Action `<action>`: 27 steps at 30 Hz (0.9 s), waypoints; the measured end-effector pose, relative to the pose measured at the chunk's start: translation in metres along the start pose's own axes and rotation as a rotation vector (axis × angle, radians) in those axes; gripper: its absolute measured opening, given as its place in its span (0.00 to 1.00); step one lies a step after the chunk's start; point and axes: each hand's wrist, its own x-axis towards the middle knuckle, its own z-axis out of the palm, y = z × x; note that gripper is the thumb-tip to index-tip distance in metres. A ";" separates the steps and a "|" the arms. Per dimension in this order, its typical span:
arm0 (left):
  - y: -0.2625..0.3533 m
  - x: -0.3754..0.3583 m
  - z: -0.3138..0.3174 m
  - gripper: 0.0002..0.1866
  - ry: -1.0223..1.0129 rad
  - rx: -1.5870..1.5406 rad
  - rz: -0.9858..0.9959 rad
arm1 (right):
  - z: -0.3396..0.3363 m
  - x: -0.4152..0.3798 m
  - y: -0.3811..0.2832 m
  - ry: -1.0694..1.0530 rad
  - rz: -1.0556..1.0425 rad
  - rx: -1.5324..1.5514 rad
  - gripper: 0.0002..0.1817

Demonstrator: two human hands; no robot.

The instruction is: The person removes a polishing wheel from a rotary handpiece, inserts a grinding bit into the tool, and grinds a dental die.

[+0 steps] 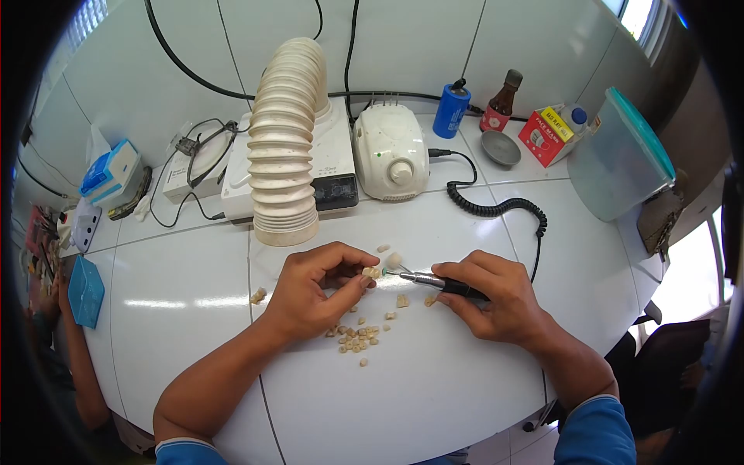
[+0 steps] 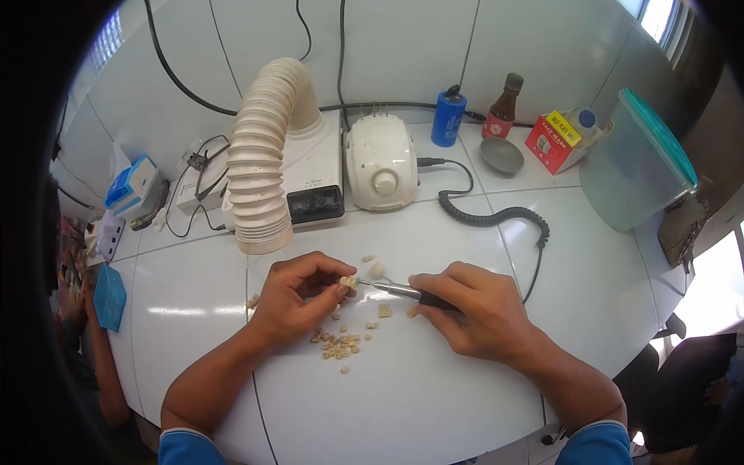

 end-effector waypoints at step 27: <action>-0.013 0.003 0.000 0.11 0.023 -0.058 -0.041 | 0.016 0.033 0.033 0.188 -0.264 -0.231 0.17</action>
